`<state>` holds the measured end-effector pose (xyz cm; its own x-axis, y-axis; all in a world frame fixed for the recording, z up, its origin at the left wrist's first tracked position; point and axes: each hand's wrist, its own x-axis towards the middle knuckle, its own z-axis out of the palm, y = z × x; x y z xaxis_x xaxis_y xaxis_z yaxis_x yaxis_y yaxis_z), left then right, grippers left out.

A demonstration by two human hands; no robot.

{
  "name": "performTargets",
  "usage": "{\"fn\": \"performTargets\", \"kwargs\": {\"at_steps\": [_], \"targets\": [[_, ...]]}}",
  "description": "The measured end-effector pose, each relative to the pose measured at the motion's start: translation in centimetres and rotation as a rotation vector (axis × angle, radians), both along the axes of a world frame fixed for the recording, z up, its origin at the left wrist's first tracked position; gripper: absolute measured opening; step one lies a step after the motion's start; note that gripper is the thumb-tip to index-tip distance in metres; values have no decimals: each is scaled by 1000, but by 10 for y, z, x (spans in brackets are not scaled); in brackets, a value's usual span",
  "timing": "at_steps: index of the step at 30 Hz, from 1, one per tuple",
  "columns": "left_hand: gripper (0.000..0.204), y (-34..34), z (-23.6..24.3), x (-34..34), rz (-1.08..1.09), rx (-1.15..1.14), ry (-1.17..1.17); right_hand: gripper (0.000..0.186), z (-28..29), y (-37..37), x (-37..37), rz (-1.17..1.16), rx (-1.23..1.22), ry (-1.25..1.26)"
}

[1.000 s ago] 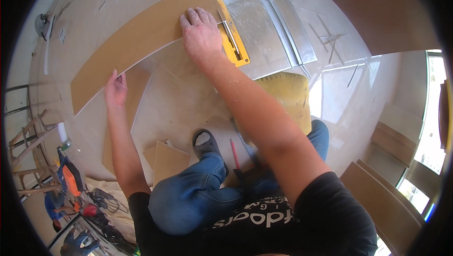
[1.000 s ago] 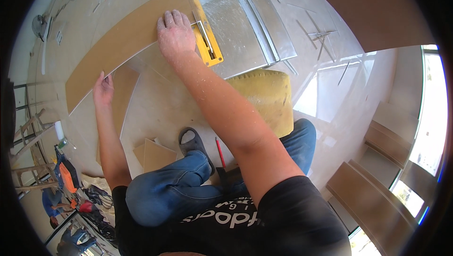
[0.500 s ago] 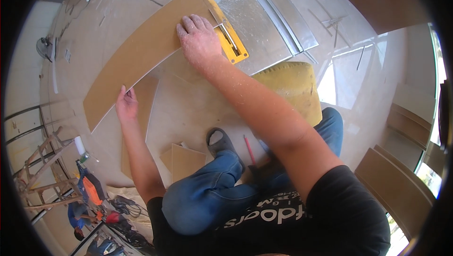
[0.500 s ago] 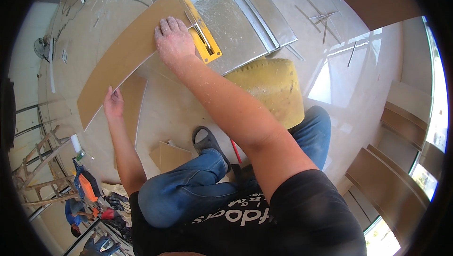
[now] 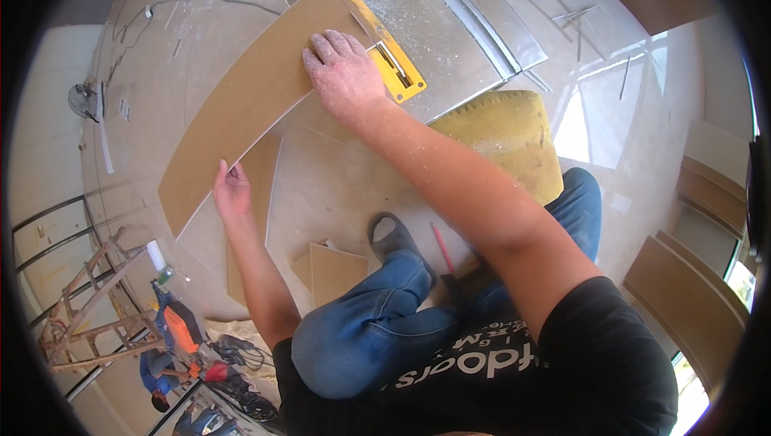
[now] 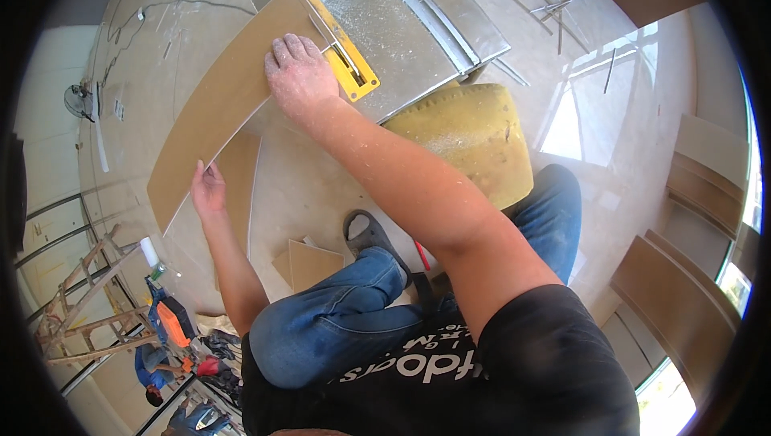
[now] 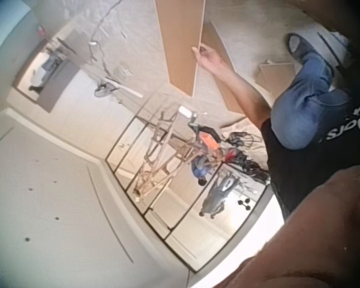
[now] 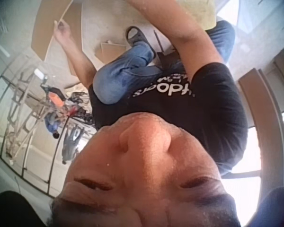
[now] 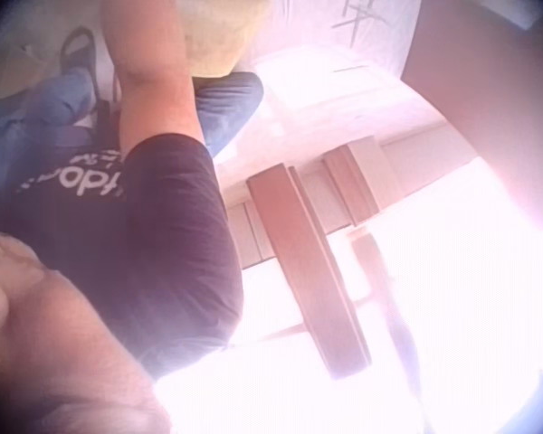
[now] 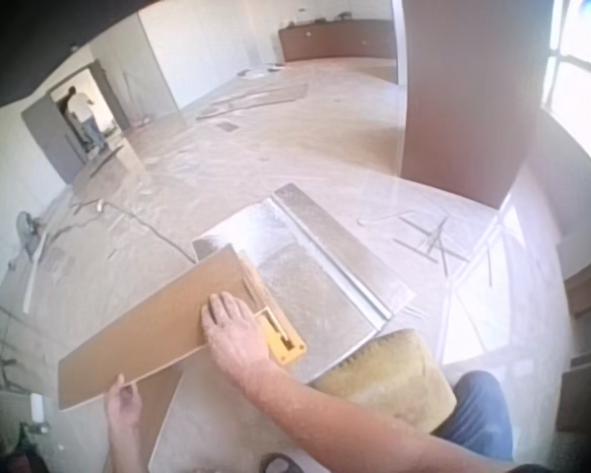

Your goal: The person measures wood panels using a ruler and a pencil, marks cutting lines, and then uses a table saw to cut the panels to size.

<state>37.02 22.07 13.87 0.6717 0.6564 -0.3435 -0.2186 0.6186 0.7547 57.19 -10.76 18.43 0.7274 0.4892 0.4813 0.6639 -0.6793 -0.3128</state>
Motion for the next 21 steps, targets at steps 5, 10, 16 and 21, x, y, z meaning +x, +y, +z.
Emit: {"fn": "performTargets", "kwargs": {"at_steps": [5, 10, 16, 21], "targets": [[23, -3, 0, -4, -18, 10, 12, 44, 4, -5, -6, 11, -19, 93], [21, 0, -1, -12, -4, -31, -7, 46, 4, -5, -9, 19, -11, 100], [22, -8, 0, -17, -10, -36, 10, 42, -1, -8, -13, 1, 4, -3], [25, -18, 4, -18, 38, -20, 34, 44, -2, -12, -18, 19, 3, 56]]}}
